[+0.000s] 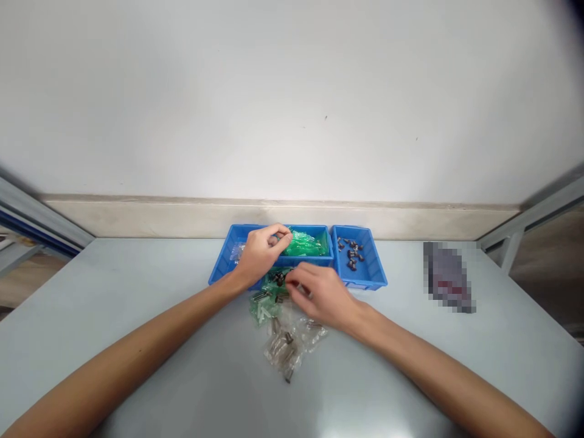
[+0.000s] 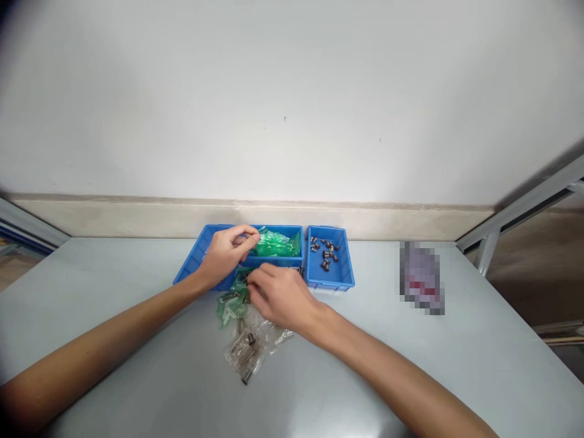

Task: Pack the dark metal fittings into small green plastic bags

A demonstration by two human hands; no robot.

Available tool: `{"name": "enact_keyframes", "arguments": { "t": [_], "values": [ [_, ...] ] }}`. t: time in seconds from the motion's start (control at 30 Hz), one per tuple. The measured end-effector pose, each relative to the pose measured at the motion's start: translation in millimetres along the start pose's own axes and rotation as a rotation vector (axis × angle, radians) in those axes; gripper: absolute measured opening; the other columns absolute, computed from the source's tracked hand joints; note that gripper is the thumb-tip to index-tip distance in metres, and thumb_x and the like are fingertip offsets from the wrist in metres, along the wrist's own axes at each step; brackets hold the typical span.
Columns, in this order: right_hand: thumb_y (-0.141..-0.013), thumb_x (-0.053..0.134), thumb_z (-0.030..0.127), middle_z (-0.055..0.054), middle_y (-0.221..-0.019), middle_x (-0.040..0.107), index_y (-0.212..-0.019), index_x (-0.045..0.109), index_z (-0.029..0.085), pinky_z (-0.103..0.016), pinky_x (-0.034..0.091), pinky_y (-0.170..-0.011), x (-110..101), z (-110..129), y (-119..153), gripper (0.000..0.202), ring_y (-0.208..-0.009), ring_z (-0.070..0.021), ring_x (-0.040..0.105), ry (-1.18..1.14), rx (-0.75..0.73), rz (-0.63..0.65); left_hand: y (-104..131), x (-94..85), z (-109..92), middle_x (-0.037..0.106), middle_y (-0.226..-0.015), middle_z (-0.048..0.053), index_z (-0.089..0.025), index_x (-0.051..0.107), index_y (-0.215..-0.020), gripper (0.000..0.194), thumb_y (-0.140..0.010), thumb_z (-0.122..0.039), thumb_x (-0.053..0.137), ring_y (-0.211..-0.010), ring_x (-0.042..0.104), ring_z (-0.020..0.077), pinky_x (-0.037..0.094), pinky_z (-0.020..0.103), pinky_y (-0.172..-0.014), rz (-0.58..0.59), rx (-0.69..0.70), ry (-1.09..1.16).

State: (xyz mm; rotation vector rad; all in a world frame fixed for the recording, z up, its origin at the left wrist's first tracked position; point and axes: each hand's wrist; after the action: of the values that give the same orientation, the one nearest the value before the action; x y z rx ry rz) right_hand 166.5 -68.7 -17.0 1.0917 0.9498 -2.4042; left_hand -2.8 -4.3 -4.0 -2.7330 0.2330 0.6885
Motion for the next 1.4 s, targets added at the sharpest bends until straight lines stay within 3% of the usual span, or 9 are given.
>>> {"name": "enact_keyframes", "arguments": {
  "t": [0.07,0.17,0.37,0.73,1.4],
  "values": [
    [-0.092,0.053,0.018,-0.003,-0.08,0.068,-0.09,0.067,0.019,-0.028,0.046,-0.062,-12,-7,-6,0.014,-0.067,-0.0156,0.06,-0.149,0.082,-0.164,0,0.1,0,0.053,-0.058,-0.004,-0.017,0.063,-0.084,0.022,-0.09,-0.037,0.057,-0.048,0.045,0.0101,0.037,0.021,-0.049,0.019,0.008,0.008],
    [-0.091,0.059,0.024,-0.002,-0.078,0.067,-0.089,0.068,0.02,-0.028,0.046,-0.061,-21,-22,-11,0.01,-0.066,-0.0161,0.059,-0.303,0.245,-0.306,0,0.4,-1,0.058,-0.064,-0.002,-0.016,0.065,-0.089,0.021,-0.089,-0.035,0.057,-0.049,0.046,0.0098,0.038,0.021,-0.05,0.049,0.033,0.007],
    [-0.089,0.064,0.036,0.002,-0.058,0.06,-0.094,0.067,0.02,-0.028,0.044,-0.051,-12,-40,-11,0.017,-0.05,-0.0159,0.056,-0.607,0.448,-0.305,1,1.1,-2,0.066,-0.081,0.002,-0.016,0.066,-0.095,0.019,-0.09,-0.031,0.056,-0.053,0.047,0.0091,0.039,0.02,-0.051,0.083,0.092,-0.047],
    [-0.089,0.066,0.034,-0.001,-0.066,0.065,-0.097,0.071,0.019,-0.027,0.047,-0.053,-10,-43,-10,0.018,-0.055,-0.0158,0.06,-0.61,0.426,-0.312,0,1.5,3,0.069,-0.083,0.001,-0.016,0.068,-0.095,0.018,-0.091,-0.029,0.056,-0.053,0.047,0.0078,0.038,0.02,-0.053,0.107,0.177,-0.078],
    [-0.086,0.069,0.032,0.0,-0.061,0.066,-0.094,0.069,0.019,-0.026,0.047,-0.052,-8,-43,-10,0.016,-0.053,-0.0159,0.061,-0.675,0.436,-0.317,1,2.3,2,0.065,-0.079,-0.001,-0.016,0.068,-0.1,0.016,-0.09,-0.025,0.058,-0.051,0.045,0.006,0.038,0.019,-0.051,0.117,0.202,-0.052]
  ]
}}
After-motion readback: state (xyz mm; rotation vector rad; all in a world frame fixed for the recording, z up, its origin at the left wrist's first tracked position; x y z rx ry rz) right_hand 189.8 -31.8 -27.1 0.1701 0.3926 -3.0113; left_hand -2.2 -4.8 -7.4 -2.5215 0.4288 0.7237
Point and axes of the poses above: each hand's wrist, its own y-axis away from the middle knuckle, its own x-axis out of the palm, z = x × y
